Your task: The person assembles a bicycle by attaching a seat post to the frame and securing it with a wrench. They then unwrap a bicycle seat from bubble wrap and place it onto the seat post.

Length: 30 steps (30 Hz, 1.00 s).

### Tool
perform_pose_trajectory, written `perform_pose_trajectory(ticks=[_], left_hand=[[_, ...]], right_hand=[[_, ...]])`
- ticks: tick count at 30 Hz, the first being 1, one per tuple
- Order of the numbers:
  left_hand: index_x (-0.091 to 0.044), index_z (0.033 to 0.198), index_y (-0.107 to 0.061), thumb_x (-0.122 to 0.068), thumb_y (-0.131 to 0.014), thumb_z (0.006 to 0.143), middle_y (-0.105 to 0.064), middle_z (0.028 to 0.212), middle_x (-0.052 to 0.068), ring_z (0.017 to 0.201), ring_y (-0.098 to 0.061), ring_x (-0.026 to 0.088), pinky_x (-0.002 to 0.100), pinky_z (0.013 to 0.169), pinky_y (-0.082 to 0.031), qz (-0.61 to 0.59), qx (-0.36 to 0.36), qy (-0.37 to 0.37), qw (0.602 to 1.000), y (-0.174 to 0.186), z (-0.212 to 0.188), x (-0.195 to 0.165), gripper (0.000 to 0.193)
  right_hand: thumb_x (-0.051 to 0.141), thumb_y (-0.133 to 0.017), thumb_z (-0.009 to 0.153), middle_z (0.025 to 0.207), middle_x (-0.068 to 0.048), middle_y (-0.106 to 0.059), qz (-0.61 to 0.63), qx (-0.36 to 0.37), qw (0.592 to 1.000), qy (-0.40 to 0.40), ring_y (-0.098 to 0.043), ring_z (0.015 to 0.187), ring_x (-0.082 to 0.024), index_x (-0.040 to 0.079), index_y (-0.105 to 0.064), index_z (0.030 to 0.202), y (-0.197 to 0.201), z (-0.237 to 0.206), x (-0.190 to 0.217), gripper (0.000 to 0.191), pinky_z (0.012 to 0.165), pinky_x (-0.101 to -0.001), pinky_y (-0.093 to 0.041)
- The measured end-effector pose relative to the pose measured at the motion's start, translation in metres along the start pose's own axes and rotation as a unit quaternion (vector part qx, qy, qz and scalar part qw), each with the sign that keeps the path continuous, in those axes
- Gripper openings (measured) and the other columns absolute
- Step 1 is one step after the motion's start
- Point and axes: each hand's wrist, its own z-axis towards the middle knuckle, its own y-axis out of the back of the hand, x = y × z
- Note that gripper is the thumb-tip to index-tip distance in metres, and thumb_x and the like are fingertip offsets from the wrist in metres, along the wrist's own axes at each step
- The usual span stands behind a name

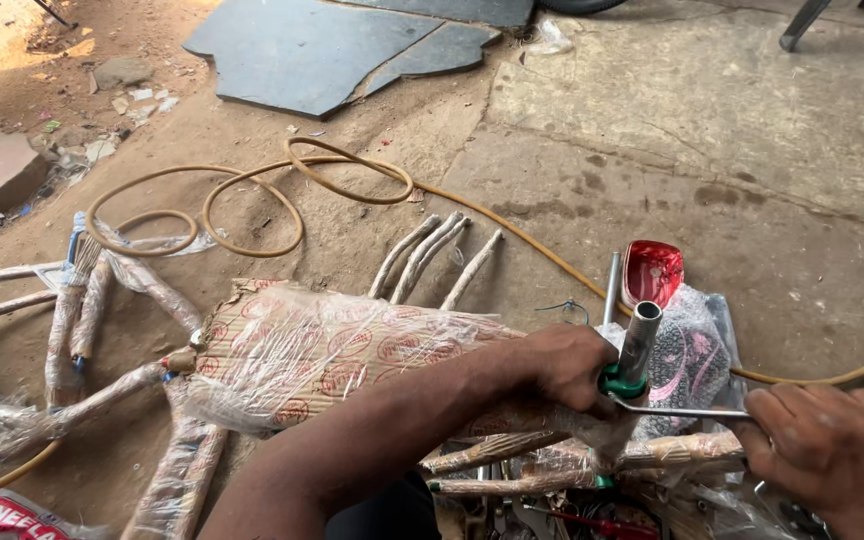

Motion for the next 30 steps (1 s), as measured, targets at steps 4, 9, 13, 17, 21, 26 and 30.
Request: perform_pose_trajectory(ticks=[4, 9, 13, 17, 21, 26, 30], left_hand=[[-0.016, 0.115, -0.073, -0.057, -0.079, 0.075, -0.079, 0.096, 0.009, 0.086, -0.077, 0.023, 0.040, 0.081, -0.061, 0.018, 0.042, 0.041, 0.998, -0.001, 0.004, -0.002, 0.057], [-0.017, 0.113, -0.074, -0.049, -0.079, 0.076, -0.079, 0.095, 0.006, 0.087, -0.074, 0.020, 0.041, 0.082, -0.058, -0.012, 0.004, 0.002, 1.000, -0.001, 0.003, -0.002, 0.049], [-0.013, 0.109, -0.074, -0.043, -0.083, 0.075, -0.078, 0.098, 0.011, 0.089, -0.073, 0.023, 0.041, 0.086, -0.058, -0.004, 0.015, 0.015, 1.000, 0.000, 0.002, -0.002, 0.046], [-0.017, 0.115, -0.073, -0.038, -0.078, 0.077, -0.078, 0.104, 0.008, 0.091, -0.072, 0.021, 0.041, 0.088, -0.056, -0.067, 0.001, -0.015, 0.998, 0.001, 0.000, -0.003, 0.044], [-0.017, 0.113, -0.074, -0.037, -0.078, 0.078, -0.079, 0.102, 0.006, 0.088, -0.073, 0.020, 0.039, 0.085, -0.058, -0.056, -0.001, -0.029, 0.998, 0.002, -0.002, -0.004, 0.041], [-0.017, 0.112, -0.074, -0.041, -0.079, 0.079, -0.078, 0.094, 0.006, 0.081, -0.071, 0.021, 0.040, 0.079, -0.058, -0.018, 0.025, 0.005, 1.000, 0.002, 0.003, 0.000, 0.041], [-0.016, 0.112, -0.073, -0.043, -0.082, 0.077, -0.077, 0.093, 0.008, 0.082, -0.071, 0.021, 0.040, 0.079, -0.057, 0.016, 0.029, 0.009, 0.999, 0.002, 0.001, -0.006, 0.046]], right_hand=[[0.038, -0.072, 0.087, 0.072, -0.007, -0.069, 0.323, -0.249, 0.909, -0.085, -0.063, 0.057, -0.018, 0.010, -0.073, 0.088, -0.032, 0.003, 0.080, 0.029, 0.049, -0.0322, -0.047], [0.047, -0.067, 0.096, 0.063, -0.008, -0.060, 0.509, -0.184, 0.806, -0.238, -0.058, 0.049, -0.023, 0.006, -0.071, 0.090, -0.111, -0.009, 0.172, 0.042, 0.053, -0.0375, -0.044], [0.059, -0.052, 0.092, 0.070, -0.007, -0.069, 0.301, -0.104, 0.932, -0.174, -0.069, 0.064, -0.027, 0.015, -0.075, 0.090, -0.074, -0.034, 0.089, 0.050, 0.058, -0.0433, -0.054], [0.073, -0.045, 0.088, 0.075, 0.000, -0.072, 0.060, 0.195, 0.966, -0.161, -0.074, 0.070, -0.019, 0.022, -0.074, 0.084, 0.050, -0.004, 0.027, 0.059, 0.068, -0.0397, -0.062], [0.076, -0.045, 0.089, 0.070, 0.003, -0.068, 0.050, 0.203, 0.972, -0.103, -0.071, 0.063, -0.012, 0.020, -0.069, 0.078, 0.087, 0.020, 0.030, 0.062, 0.061, -0.0319, -0.061], [0.069, -0.044, 0.086, 0.055, 0.001, -0.059, 0.121, -0.131, 0.984, -0.022, -0.059, 0.049, -0.016, 0.017, -0.066, 0.073, 0.009, 0.002, 0.022, 0.058, 0.045, -0.0360, -0.047], [0.070, -0.041, 0.097, 0.054, 0.001, -0.052, 0.110, -0.337, 0.935, -0.015, -0.049, 0.047, -0.012, 0.014, -0.064, 0.070, -0.012, -0.001, 0.055, 0.067, 0.043, -0.0328, -0.034]])
